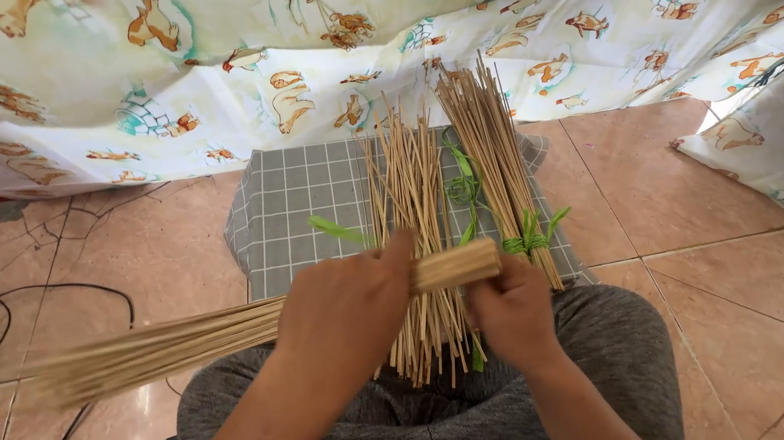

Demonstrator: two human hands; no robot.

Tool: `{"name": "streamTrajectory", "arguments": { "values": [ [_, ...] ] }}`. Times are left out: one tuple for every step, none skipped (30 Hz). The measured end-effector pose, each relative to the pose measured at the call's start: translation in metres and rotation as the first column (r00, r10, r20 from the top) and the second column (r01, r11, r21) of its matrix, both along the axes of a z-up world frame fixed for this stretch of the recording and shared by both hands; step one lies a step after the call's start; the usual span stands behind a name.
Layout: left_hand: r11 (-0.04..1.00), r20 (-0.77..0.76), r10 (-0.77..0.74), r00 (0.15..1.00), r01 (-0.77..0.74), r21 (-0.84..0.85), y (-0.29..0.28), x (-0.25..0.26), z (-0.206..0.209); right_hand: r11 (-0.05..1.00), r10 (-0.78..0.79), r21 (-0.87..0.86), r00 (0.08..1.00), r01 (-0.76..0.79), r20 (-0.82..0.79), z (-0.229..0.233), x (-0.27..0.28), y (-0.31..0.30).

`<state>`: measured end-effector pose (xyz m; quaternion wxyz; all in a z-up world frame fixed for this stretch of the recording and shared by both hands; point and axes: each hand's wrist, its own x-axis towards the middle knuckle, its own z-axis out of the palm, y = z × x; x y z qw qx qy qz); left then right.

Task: Gathering loose bamboo sticks into bundles and securing them with green plastic ties while sitting on the floor.

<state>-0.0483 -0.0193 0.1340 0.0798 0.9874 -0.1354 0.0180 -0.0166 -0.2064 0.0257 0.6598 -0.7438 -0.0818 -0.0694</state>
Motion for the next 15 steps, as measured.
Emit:
{"name": "streamTrajectory", "arguments": {
  "values": [
    [1.0,-0.001,0.004,1.0,-0.004,-0.003,0.002,-0.004,0.005,1.0,0.004,-0.003,1.0,-0.004,-0.001,-0.008,0.005,-0.006],
    [0.996,-0.067,0.057,0.996,-0.062,-0.072,0.004,-0.005,0.011,0.98,-0.023,0.195,0.999,0.03,-0.042,-0.015,0.012,-0.011],
    [0.983,-0.136,0.105,0.985,-0.123,-0.135,0.006,-0.006,0.017,0.921,-0.039,0.384,0.995,0.07,-0.087,-0.022,0.019,-0.017],
    [0.984,-0.13,0.101,0.986,-0.118,-0.134,0.006,-0.007,0.014,0.92,-0.043,0.386,0.996,0.071,-0.08,-0.023,0.022,-0.019],
    [0.984,-0.157,0.059,0.986,-0.084,-0.157,0.007,-0.008,0.011,0.82,0.067,0.571,0.985,0.038,-0.162,-0.025,0.024,-0.022],
    [0.981,-0.19,0.02,0.982,-0.056,-0.184,0.008,-0.01,0.008,0.683,0.193,0.73,0.955,0.033,-0.224,-0.027,0.024,-0.025],
    [0.981,-0.19,0.02,0.982,-0.056,-0.184,0.006,-0.009,0.013,0.683,0.193,0.73,0.955,0.033,-0.224,-0.024,0.021,-0.02],
    [0.976,-0.312,-0.039,0.949,-0.03,-0.214,0.004,-0.009,0.018,0.699,0.225,0.715,0.951,-0.006,-0.212,-0.021,0.018,-0.015],
    [0.969,-0.426,-0.101,0.899,-0.008,-0.247,0.002,-0.008,0.023,0.714,0.256,0.699,0.945,-0.045,-0.202,-0.018,0.015,-0.01],
    [0.969,-0.427,-0.1,0.899,-0.01,-0.246,0.001,-0.006,0.023,0.714,0.258,0.699,0.945,-0.045,-0.202,-0.024,0.012,-0.01],
    [0.951,-0.441,-0.143,0.886,0.0,-0.308,0.001,-0.004,0.024,0.697,0.307,0.709,0.939,-0.109,-0.157,-0.029,0.01,-0.011],
    [0.929,-0.452,-0.187,0.872,0.008,-0.369,0.0,-0.001,0.024,0.677,0.353,0.715,0.929,-0.172,-0.112,-0.035,0.007,-0.012],
    [0.929,-0.453,-0.187,0.872,0.007,-0.369,0.002,0.001,0.022,0.677,0.354,0.715,0.928,-0.171,-0.113,-0.038,0.005,-0.013],
    [0.915,-0.451,-0.255,0.856,0.062,-0.4,0.004,0.005,0.021,0.659,0.402,0.708,0.914,-0.254,-0.046,-0.04,0.004,-0.013],
    [0.896,-0.446,-0.321,0.835,0.115,-0.43,0.006,0.008,0.019,0.638,0.449,0.694,0.893,-0.335,0.019,-0.043,0.002,-0.013]
  ]
}}
